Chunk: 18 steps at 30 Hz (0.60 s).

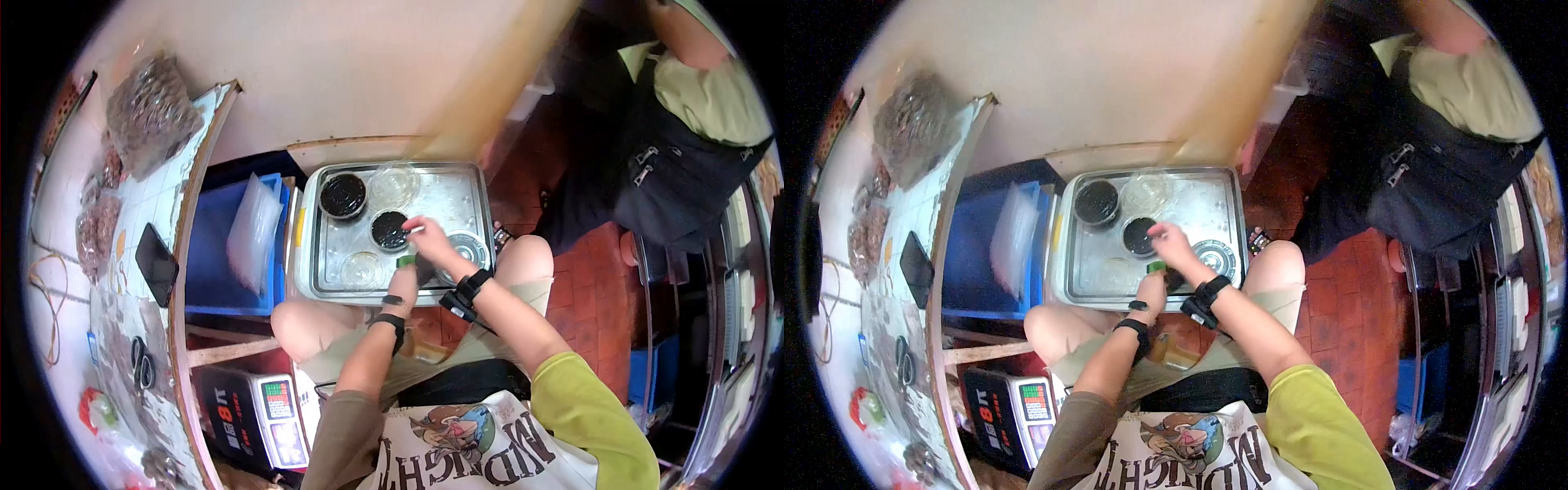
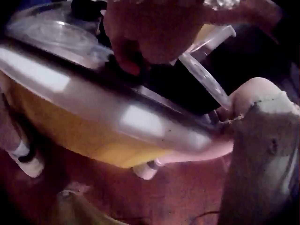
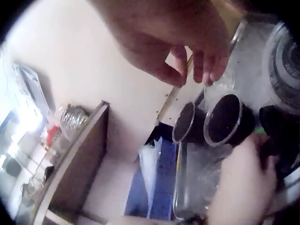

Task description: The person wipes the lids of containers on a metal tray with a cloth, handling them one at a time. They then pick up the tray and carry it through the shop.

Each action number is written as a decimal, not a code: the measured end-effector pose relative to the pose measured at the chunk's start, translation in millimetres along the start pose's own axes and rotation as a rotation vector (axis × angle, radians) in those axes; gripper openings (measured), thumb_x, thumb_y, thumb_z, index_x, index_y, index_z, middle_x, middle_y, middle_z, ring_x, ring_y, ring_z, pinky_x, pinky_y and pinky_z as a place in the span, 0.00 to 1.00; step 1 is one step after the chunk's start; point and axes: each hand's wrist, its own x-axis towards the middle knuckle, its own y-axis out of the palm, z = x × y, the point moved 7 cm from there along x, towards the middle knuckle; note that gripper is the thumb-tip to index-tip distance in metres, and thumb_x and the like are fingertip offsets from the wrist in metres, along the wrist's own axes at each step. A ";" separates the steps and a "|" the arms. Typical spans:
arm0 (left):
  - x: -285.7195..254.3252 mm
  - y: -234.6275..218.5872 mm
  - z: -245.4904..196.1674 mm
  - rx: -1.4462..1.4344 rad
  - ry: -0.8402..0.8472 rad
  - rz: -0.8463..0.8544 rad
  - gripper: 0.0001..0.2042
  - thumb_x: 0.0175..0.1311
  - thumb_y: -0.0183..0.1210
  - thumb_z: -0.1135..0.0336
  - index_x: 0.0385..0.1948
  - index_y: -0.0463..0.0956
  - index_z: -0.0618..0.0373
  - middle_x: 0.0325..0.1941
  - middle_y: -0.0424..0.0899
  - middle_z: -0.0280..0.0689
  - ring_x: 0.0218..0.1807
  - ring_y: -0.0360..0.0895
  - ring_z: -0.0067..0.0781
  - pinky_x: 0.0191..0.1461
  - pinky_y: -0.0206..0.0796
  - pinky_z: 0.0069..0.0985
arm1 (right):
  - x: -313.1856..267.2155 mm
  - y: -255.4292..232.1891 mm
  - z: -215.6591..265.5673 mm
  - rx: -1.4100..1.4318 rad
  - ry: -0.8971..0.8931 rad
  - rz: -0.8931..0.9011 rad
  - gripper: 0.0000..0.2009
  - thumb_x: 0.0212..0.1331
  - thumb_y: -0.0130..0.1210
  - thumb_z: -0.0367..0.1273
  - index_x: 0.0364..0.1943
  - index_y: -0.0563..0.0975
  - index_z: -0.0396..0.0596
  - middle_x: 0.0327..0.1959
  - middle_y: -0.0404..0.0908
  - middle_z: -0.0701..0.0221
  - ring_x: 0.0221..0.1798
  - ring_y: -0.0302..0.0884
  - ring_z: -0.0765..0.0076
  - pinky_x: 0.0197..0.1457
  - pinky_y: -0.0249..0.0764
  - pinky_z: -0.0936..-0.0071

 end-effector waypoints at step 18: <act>-134.1 -77.1 -263.3 -2.120 -0.465 0.649 0.13 0.67 0.46 0.68 0.50 0.69 0.60 0.52 0.77 0.40 0.54 0.74 0.35 0.65 0.62 0.35 | 71.0 -61.1 244.3 -0.195 -0.431 -0.347 0.12 0.52 0.50 0.31 0.39 0.77 0.40 0.44 0.78 0.51 0.50 0.74 0.45 0.53 0.70 0.57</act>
